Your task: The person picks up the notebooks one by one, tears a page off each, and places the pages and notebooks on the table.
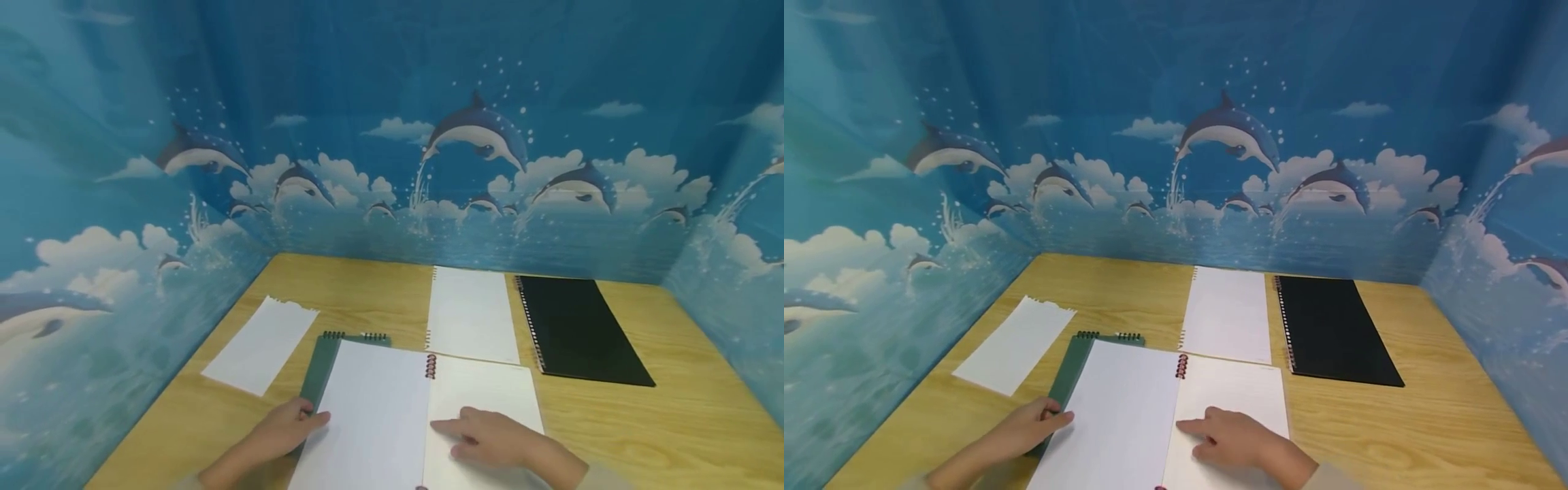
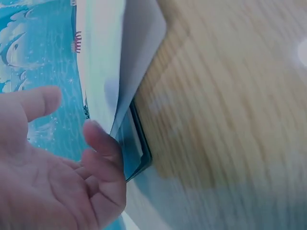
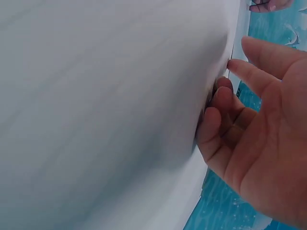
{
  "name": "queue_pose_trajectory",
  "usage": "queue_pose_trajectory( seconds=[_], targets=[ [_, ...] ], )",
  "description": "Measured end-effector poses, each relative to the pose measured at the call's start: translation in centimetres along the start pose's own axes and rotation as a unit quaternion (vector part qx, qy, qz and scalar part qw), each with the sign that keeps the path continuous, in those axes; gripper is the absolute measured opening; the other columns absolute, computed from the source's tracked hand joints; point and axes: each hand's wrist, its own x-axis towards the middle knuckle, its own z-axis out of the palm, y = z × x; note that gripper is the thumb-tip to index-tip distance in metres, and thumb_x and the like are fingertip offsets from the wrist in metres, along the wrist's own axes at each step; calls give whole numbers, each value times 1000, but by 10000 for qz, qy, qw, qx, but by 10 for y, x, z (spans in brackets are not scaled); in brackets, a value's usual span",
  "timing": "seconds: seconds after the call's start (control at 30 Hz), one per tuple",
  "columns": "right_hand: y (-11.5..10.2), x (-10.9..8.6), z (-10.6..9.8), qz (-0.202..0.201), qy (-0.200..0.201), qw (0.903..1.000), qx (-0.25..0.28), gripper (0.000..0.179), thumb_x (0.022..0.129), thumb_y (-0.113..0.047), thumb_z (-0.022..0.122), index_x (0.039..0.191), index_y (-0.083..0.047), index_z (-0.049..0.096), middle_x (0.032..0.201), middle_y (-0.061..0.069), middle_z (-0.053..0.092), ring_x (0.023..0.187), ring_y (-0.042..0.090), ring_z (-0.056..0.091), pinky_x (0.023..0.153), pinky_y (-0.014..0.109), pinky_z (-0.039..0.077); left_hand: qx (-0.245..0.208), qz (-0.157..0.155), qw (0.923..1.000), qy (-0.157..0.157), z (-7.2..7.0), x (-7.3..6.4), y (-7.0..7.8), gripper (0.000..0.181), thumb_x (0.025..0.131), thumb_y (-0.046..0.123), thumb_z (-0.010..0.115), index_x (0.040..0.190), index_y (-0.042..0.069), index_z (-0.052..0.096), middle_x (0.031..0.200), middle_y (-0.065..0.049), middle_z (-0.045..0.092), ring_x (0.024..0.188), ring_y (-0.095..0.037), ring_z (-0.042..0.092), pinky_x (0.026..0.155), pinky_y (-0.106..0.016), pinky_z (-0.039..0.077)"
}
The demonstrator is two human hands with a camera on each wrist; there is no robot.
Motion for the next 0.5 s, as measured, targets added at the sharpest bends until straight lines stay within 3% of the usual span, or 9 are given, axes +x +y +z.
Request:
queue_pose_trajectory(
  seconds=[0.17, 0.3, 0.4, 0.5],
  targets=[
    [1, -1, 2, 144, 16, 9999, 22, 39, 92, -39, 49, 131, -33, 50, 79, -12, 45, 65, 0, 39, 61, 18, 35, -372, -164, 9991, -124, 1, 6, 3, 41, 85, 34, 61, 95, -5, 61, 78, -5, 58, 73, -17, 54, 64, -33, 47],
    [3, -1, 4, 85, 31, 10000, -8, 39, 93, -38, 49, 132, -34, 49, 81, -12, 44, 65, 0, 39, 61, 17, 35, -703, -130, 9972, -218, -6, 9, -2, 33, 85, 30, 61, 85, -3, 62, 70, -2, 52, 67, -15, 47, 58, -27, 40],
    [2, -1, 6, 117, 36, 9999, -56, 39, 93, -38, 49, 132, -35, 48, 81, -12, 44, 65, 0, 39, 61, 17, 35, -845, 328, 9948, -466, -15, 10, -3, 31, 86, 30, 60, 83, -1, 59, 69, 0, 50, 65, -14, 45, 57, -26, 39],
    [2, -1, 7, 99, 89, 9998, -148, 39, 93, -36, 50, 131, -35, 49, 81, -12, 44, 65, 0, 38, 60, 17, 35, -1100, 956, 9849, -930, -25, 12, 2, 31, 89, 31, 57, 81, 0, 55, 65, 2, 45, 61, -12, 42, 55, -24, 36]
  ],
)
